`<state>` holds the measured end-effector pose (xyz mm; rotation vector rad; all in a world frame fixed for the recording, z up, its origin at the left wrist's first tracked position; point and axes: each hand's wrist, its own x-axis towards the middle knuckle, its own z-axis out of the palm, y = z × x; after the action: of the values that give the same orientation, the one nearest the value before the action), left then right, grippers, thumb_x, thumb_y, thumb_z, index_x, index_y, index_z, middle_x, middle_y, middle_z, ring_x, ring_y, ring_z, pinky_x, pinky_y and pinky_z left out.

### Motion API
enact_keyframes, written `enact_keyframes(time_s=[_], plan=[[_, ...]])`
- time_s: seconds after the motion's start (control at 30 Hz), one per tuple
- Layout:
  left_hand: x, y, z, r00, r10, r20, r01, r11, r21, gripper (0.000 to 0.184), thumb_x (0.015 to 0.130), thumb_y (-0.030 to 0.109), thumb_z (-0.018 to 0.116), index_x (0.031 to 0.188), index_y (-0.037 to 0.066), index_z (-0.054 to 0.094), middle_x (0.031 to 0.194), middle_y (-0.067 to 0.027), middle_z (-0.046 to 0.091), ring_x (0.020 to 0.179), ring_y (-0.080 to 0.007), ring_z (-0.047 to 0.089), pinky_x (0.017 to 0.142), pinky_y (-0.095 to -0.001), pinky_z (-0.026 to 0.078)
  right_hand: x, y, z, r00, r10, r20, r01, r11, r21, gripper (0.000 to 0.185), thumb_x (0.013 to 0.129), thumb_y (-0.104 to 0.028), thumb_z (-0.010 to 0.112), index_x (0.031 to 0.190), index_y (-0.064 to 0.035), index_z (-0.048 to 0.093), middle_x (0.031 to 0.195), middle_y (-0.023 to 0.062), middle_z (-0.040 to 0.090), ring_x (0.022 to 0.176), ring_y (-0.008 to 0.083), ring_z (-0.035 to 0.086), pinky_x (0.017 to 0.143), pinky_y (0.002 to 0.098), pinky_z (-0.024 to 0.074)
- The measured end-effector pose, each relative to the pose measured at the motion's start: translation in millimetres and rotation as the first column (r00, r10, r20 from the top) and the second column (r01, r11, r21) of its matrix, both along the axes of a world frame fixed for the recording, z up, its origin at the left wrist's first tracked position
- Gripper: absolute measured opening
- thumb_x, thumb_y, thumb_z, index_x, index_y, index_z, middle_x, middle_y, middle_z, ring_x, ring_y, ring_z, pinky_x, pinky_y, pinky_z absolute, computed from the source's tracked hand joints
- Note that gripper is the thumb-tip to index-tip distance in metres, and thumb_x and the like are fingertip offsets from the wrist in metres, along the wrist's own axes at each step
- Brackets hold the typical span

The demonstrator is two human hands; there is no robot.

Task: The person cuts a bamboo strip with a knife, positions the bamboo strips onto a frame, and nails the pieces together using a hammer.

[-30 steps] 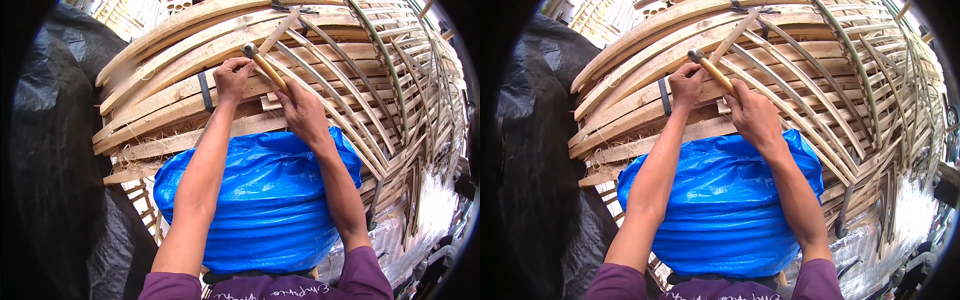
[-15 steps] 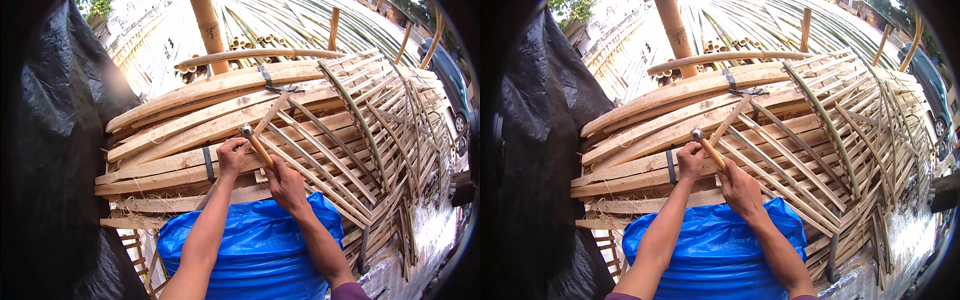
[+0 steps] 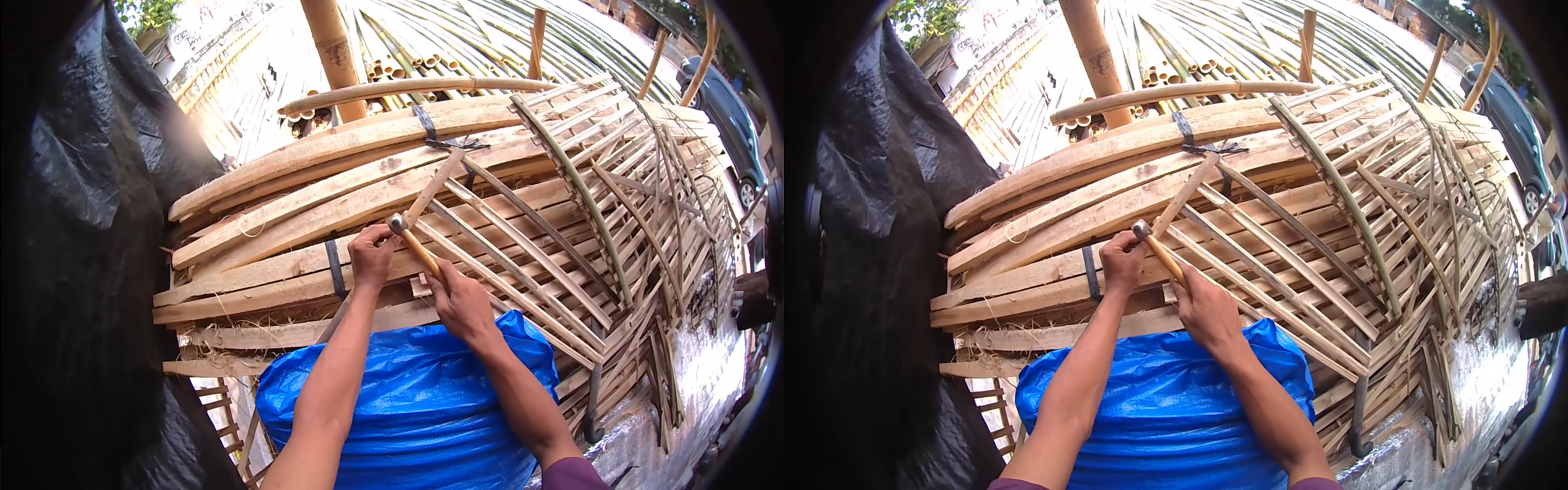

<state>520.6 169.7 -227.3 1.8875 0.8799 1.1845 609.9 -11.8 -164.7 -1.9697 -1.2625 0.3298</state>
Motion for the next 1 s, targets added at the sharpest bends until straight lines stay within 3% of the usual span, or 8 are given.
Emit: enact_keyframes(time_s=[0.1,0.27,0.33,0.47,0.53,0.8,0.87,1.0], plan=[[0.2,-1.7,2.0,1.000,-0.004,0.025,0.003,1.000,0.027,0.012,0.074,0.001,0.079,0.085,0.002,0.075,0.087,-0.0107,0.073,0.079,-0.0213,0.070,0.073,-0.0316,0.054,-2.2,-3.0,8.4,0.998,-0.008,-0.064,0.012,0.998,0.062,0.026,0.095,-0.023,0.060,0.117,-0.0100,0.056,0.080,0.0211,0.066,0.073,0.0428,0.064,0.060,0.0502,0.0471],[-0.3,-2.2,1.4,0.999,0.026,-0.017,-0.027,1.000,-0.007,0.011,0.074,0.003,0.079,0.084,0.002,0.075,0.088,-0.0107,0.074,0.080,-0.0210,0.070,0.076,-0.0313,0.054,-4.9,-4.7,14.5,0.988,0.031,-0.151,0.000,0.980,0.201,0.026,0.096,-0.025,0.058,0.117,-0.0099,0.056,0.081,0.0209,0.066,0.073,0.0433,0.064,0.060,0.0507,0.0473],[-0.6,-0.3,0.9,1.000,0.013,-0.019,-0.013,1.000,0.022,0.011,0.075,0.004,0.080,0.084,0.002,0.075,0.087,-0.0106,0.074,0.080,-0.0209,0.070,0.076,-0.0313,0.054,-1.0,-1.6,0.1,1.000,-0.001,0.000,0.001,0.992,0.124,0.025,0.097,-0.017,0.060,0.120,-0.0076,0.056,0.071,0.0177,0.063,0.058,0.0275,0.062,0.055,0.0376,0.0452],[0.4,-1.8,4.4,1.000,0.001,0.024,-0.002,0.999,0.035,0.011,0.074,0.006,0.081,0.083,0.001,0.075,0.087,-0.0106,0.074,0.080,-0.0209,0.070,0.076,-0.0314,0.054,-1.3,-0.7,2.4,1.000,-0.013,-0.017,0.015,0.994,0.106,0.024,0.097,-0.016,0.060,0.119,-0.0064,0.056,0.068,0.0154,0.060,0.055,0.0217,0.057,0.055,0.0343,0.0434],[0.9,-4.4,7.1,1.000,0.014,0.016,-0.015,0.999,0.047,0.012,0.074,0.007,0.082,0.082,0.001,0.075,0.086,-0.0107,0.074,0.081,-0.0207,0.070,0.076,-0.0316,0.054,-5.2,-4.0,18.6,0.985,0.015,-0.173,0.019,0.981,0.195,0.026,0.095,-0.021,0.061,0.117,-0.0088,0.055,0.079,0.0215,0.066,0.072,0.0427,0.065,0.058,0.0487,0.0474],[1.9,0.3,5.4,0.999,-0.011,0.041,0.009,0.999,0.033,0.013,0.075,0.008,0.082,0.083,0.002,0.076,0.087,-0.0110,0.074,0.081,-0.0205,0.070,0.076,-0.0317,0.054,-0.6,2.5,0.1,0.998,-0.012,-0.062,0.018,0.995,0.097,0.027,0.095,-0.019,0.062,0.119,-0.0082,0.055,0.078,0.0213,0.066,0.071,0.0414,0.065,0.058,0.0470,0.0472],[1.3,-2.8,6.3,1.000,-0.002,0.031,-0.001,0.996,0.092,0.013,0.075,0.009,0.082,0.083,0.002,0.076,0.088,-0.0109,0.074,0.082,-0.0210,0.070,0.077,-0.0320,0.054,-6.2,-3.0,23.1,0.980,0.001,-0.201,0.027,0.990,0.137,0.027,0.095,-0.019,0.062,0.119,-0.0087,0.055,0.077,0.0211,0.065,0.071,0.0411,0.065,0.057,0.0465,0.0471],[0.9,-2.8,5.7,1.000,0.017,-0.012,-0.017,1.000,0.021,0.012,0.074,0.008,0.082,0.083,0.003,0.076,0.089,-0.0112,0.074,0.083,-0.0214,0.070,0.077,-0.0321,0.054,-8.4,-2.8,21.4,0.987,0.033,-0.156,0.010,0.964,0.267,0.027,0.095,-0.018,0.061,0.119,-0.0093,0.055,0.078,0.0209,0.065,0.071,0.0416,0.065,0.058,0.0469,0.0471]])
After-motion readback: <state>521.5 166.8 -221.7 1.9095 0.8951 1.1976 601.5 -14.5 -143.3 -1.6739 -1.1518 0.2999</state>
